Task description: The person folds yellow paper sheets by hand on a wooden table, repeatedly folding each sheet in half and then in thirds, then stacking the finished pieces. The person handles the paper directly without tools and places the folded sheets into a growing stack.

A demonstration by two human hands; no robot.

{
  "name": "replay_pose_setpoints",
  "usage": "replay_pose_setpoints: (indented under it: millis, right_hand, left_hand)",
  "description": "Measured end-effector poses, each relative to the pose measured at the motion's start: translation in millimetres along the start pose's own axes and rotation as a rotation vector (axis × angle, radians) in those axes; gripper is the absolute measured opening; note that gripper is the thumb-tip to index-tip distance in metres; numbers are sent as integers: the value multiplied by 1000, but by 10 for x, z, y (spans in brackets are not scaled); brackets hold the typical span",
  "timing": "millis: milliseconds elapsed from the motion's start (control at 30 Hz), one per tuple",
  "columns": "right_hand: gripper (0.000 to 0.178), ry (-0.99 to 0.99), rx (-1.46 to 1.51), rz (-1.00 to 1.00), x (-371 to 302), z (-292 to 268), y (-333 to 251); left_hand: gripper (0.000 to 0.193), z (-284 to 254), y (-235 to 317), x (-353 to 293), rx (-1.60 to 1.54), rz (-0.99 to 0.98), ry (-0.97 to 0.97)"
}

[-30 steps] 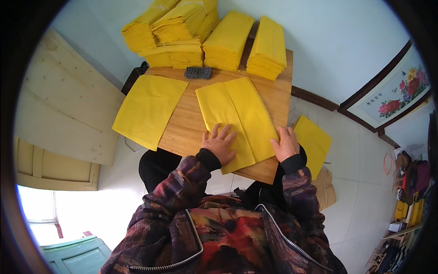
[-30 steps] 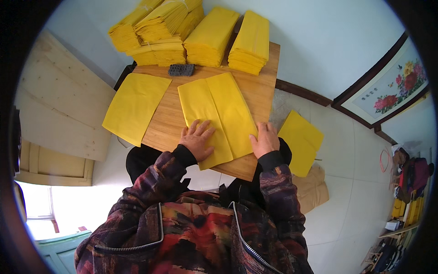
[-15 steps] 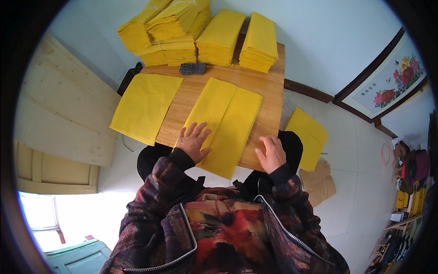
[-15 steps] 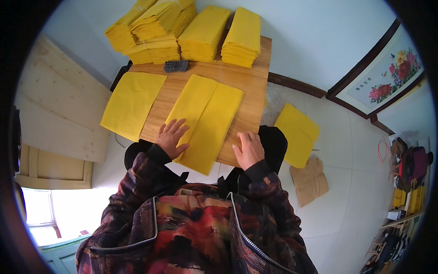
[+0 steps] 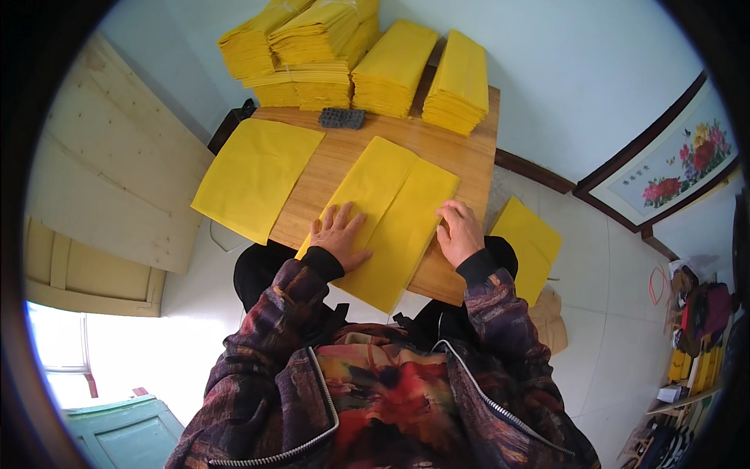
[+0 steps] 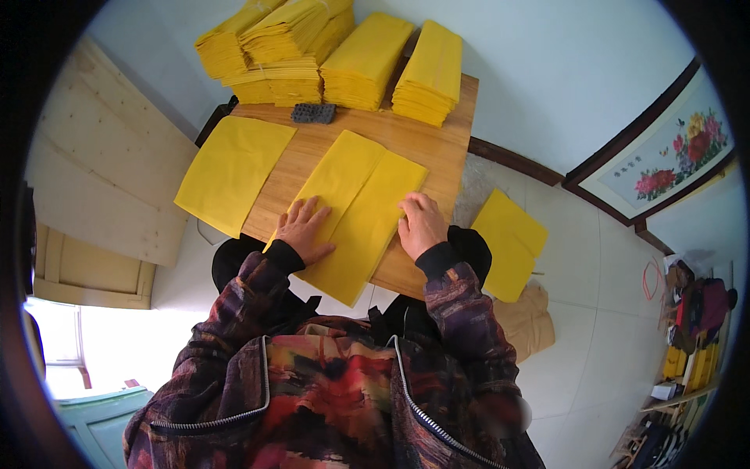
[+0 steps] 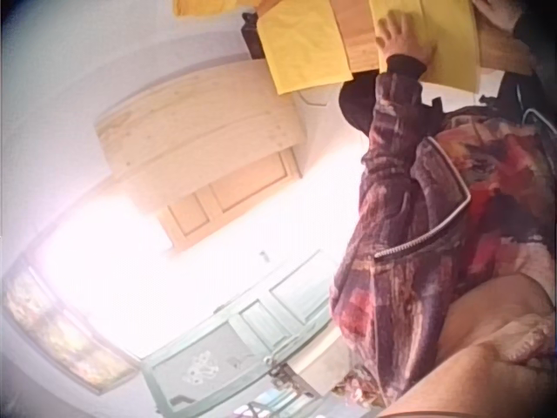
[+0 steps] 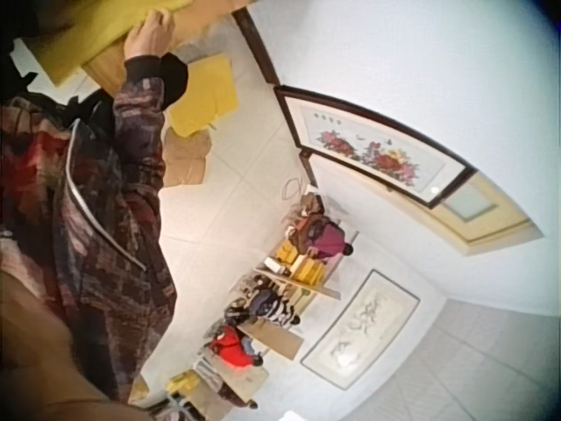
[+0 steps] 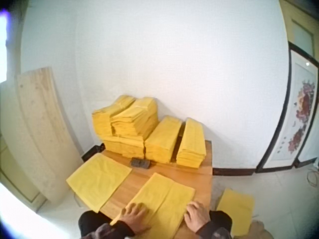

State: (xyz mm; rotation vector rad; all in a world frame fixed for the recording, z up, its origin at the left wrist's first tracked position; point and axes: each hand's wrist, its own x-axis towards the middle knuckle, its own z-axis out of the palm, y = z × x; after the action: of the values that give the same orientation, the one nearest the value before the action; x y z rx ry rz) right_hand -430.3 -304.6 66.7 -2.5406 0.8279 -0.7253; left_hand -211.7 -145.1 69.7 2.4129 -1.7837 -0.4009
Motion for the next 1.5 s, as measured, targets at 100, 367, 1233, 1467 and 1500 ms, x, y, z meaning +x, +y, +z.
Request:
replay_pose_setpoints:
  millis: [100, 367, 1233, 1467, 1500]
  right_hand:
    - [23, -10, 17, -19, 100, 8, -21]
    - [23, -160, 19, -104, -4, 161, -289]
    - [32, -333, -73, -223, 26, 273, -276]
    - [31, -307, -52, -198, 6, 311, -259]
    - [30, -297, -49, -198, 4, 312, -260]
  left_hand:
    - [76, 2, -73, 1, -17, 16, -7]
    - [79, 65, -7, 53, -69, -54, 116]
    - [73, 90, 465, 260, -29, -268, 133]
    - [71, 41, 515, 318, -4, -321, 119]
    - [71, 34, 521, 319, 13, -323, 119]
